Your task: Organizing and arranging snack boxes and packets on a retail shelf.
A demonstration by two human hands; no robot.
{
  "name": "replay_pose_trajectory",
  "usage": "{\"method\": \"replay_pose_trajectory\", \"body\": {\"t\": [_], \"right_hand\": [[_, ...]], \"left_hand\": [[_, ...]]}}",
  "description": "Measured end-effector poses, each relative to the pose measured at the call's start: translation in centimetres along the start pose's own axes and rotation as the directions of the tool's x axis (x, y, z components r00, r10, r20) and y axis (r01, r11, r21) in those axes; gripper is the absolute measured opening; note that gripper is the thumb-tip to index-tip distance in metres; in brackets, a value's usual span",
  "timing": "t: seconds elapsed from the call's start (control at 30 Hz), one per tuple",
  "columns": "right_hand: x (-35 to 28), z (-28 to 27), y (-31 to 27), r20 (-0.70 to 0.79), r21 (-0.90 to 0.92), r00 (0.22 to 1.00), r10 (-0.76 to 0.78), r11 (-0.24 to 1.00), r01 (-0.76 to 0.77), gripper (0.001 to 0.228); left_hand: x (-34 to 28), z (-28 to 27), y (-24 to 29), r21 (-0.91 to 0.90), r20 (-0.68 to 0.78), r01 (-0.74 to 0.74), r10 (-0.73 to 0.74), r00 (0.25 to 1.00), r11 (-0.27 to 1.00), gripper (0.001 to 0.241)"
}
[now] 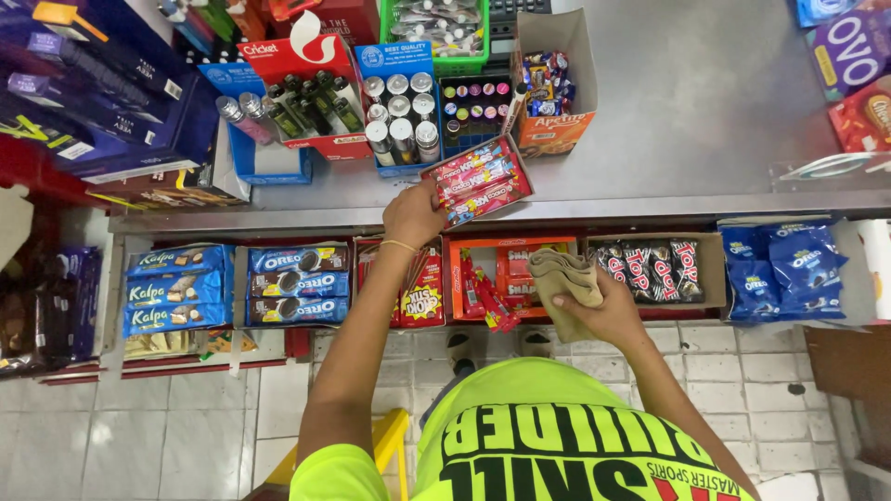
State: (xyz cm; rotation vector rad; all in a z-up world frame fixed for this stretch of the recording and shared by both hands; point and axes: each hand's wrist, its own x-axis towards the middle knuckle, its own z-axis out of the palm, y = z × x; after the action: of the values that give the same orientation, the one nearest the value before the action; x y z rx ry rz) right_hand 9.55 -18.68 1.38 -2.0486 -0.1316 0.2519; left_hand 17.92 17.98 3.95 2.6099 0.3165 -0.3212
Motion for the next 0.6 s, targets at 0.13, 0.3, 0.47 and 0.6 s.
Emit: {"method": "replay_pose_trajectory", "body": {"t": [0.13,0.3,0.47,0.6], "right_hand": [[-0.2,0.1,0.1,-0.019,0.007,1.0,0.015,1.0,-0.014,0.057],[-0.4,0.8,1.2,-0.026,-0.007,0.997,0.073,0.997,-0.073,0.059],[-0.4,1.1,0.3,-0.036,-0.009,0.997,0.073,0.997,-0.073,0.059],[-0.7,0.5,-0.1,-0.051,0.029,0.998,0.038,0.999,-0.037,0.058]], "left_hand": [[-2.3,-0.6,2.0,0.215,-0.183,-0.05,0.09,0.979,0.975,0.04],[-1.5,0.7,2.7,0.155,-0.513,-0.426,0.441,0.736,0.891,0.016],[0.8,2.8,3.4,0.276,-0.432,-0.392,0.477,0.765,0.878,0.023],[1.9,4.5,3.2,0.321,-0.458,-0.342,0.461,0.76,0.883,0.022]]}}
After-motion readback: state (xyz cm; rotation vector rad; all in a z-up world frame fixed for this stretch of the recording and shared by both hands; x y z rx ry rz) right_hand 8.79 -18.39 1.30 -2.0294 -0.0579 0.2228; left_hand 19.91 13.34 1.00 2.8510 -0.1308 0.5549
